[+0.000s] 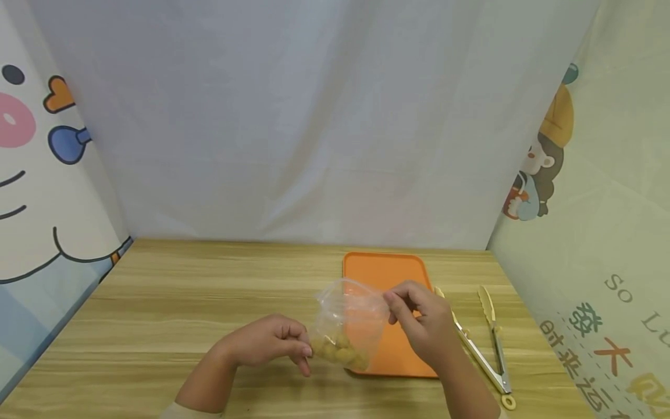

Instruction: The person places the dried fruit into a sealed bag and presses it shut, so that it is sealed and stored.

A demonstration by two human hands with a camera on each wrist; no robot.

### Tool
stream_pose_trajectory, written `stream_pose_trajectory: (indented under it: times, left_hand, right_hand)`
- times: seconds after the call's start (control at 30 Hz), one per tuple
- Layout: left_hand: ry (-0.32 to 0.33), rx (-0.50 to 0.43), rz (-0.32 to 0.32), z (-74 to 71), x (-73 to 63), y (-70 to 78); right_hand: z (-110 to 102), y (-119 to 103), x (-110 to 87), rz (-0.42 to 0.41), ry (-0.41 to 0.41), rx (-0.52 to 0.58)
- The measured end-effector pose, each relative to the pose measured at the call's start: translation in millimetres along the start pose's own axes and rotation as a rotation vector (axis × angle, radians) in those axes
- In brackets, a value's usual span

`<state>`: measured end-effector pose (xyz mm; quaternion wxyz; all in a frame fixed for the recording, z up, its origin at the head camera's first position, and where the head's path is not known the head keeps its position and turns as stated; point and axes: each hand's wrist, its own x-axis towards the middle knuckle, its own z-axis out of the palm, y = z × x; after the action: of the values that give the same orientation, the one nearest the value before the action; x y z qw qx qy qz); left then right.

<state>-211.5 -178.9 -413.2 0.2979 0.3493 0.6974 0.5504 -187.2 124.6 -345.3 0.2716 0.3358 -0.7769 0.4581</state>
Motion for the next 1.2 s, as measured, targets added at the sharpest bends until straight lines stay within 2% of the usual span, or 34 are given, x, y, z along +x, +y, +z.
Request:
stream_pose_trajectory:
  times: [0.2, 0.43, 0.7, 1.2]
  left_hand:
    - [0.0, -0.009, 0.003, 0.1, 0.1, 0.0]
    - [-0.003, -0.023, 0.001, -0.7, 0.5, -1.1]
    - [-0.007, -0.031, -0.007, -1.3, 0.7, -1.2]
    - [0.0, -0.007, -0.008, -1.1, 0.9, -2.2]
  right_hand:
    - [-2, 1, 1.4, -0.019, 0.018, -0.008]
    - [-6, -1, 2.2, 0.032, 0.014, -0.038]
    - [-10, -2, 3.2, 0.056, 0.016, -0.025]
    - [-16, -1, 4.5, 0.026, 0.038, -0.043]
